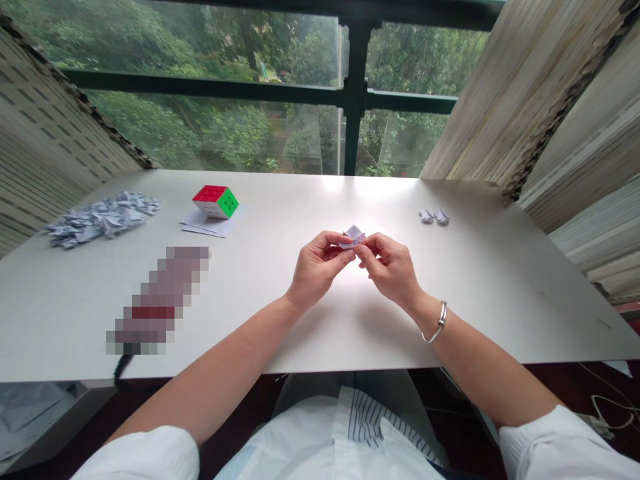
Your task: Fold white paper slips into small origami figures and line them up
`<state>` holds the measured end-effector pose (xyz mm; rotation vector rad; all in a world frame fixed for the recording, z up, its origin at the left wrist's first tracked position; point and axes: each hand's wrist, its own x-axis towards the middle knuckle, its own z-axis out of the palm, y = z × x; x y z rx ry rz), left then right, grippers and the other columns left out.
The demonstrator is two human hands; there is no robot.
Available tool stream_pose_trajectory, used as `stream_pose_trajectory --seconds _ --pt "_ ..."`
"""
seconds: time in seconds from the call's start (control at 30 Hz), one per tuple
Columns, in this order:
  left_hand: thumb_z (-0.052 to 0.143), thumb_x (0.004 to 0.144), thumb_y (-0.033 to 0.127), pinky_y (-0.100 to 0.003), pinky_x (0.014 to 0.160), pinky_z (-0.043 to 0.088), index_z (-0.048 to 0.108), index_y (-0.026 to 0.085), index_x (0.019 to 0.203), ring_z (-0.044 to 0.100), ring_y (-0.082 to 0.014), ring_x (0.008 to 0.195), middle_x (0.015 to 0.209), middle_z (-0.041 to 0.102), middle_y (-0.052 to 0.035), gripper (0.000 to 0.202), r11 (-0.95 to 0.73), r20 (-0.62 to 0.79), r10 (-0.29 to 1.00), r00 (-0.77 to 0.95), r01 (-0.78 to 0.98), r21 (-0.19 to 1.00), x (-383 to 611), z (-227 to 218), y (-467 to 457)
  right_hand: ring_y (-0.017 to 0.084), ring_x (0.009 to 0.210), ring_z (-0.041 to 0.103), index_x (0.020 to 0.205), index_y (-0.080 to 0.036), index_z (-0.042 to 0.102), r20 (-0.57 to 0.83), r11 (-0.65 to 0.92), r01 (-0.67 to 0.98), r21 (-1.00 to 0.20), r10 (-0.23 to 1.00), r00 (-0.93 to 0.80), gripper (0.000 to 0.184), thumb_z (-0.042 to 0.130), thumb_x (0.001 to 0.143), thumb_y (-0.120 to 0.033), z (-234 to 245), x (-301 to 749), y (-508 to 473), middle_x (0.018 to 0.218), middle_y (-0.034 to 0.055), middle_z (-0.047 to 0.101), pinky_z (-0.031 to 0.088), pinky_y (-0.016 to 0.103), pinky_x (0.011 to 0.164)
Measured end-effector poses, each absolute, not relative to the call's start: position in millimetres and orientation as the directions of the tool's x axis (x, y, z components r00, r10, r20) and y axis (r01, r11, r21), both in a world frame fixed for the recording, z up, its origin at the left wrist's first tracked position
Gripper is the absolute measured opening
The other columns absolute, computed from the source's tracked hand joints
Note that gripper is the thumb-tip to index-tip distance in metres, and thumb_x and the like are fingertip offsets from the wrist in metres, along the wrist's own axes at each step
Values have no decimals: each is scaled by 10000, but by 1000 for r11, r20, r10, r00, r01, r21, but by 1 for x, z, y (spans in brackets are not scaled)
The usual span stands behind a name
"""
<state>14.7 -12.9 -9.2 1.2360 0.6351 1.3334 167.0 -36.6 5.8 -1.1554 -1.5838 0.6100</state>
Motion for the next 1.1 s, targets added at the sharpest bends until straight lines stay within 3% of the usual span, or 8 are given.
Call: stream_pose_trajectory --seconds 0.23,0.37,0.47,0.57,0.8,1.1 --pt "827 710 304 -289 724 586 642 175 859 659 -121 753 890 666 -3 271 -220 284 948 144 -350 910 18 -9 -15 131 617 607 769 -206 571 528 487 410 -771 849 -15 269 556 944 -409 2 165 -37 731 22 633 507 256 552" --pt "827 707 294 -255 665 566 641 171 860 660 -126 755 858 678 -5 270 -214 270 955 127 -338 917 18 -5 -15 119 602 585 734 -199 560 577 512 461 -724 817 -2 277 610 918 -399 0 166 -36 683 5 608 485 243 542" --pt "820 713 291 -237 628 547 651 169 869 669 -140 775 852 695 -19 261 -206 260 956 134 -321 924 15 -3 -13 110 641 597 889 -202 625 612 569 425 -704 789 -43 171 661 887 -369 -1 169 -34 838 23 653 503 232 533" --pt "813 718 295 -235 617 540 660 167 868 673 -143 777 892 704 -31 249 -188 243 960 141 -317 929 12 -3 -10 118 712 623 1067 -240 652 610 600 368 -710 786 -104 200 659 889 -331 -2 170 -31 952 34 638 536 236 547" --pt "823 705 291 -234 628 536 656 167 838 654 -127 744 824 678 -10 247 -132 200 966 166 -349 928 10 -7 -8 117 684 604 962 -232 665 557 557 343 -756 823 -109 143 691 865 -334 -4 172 -29 867 15 616 556 259 573" --pt "774 764 275 -213 627 497 601 175 818 606 -98 706 788 638 6 207 -190 254 948 190 -303 934 10 -7 -8 113 670 563 1050 -251 645 567 586 379 -717 806 -173 189 665 881 -333 -1 173 -30 884 19 617 516 259 580"
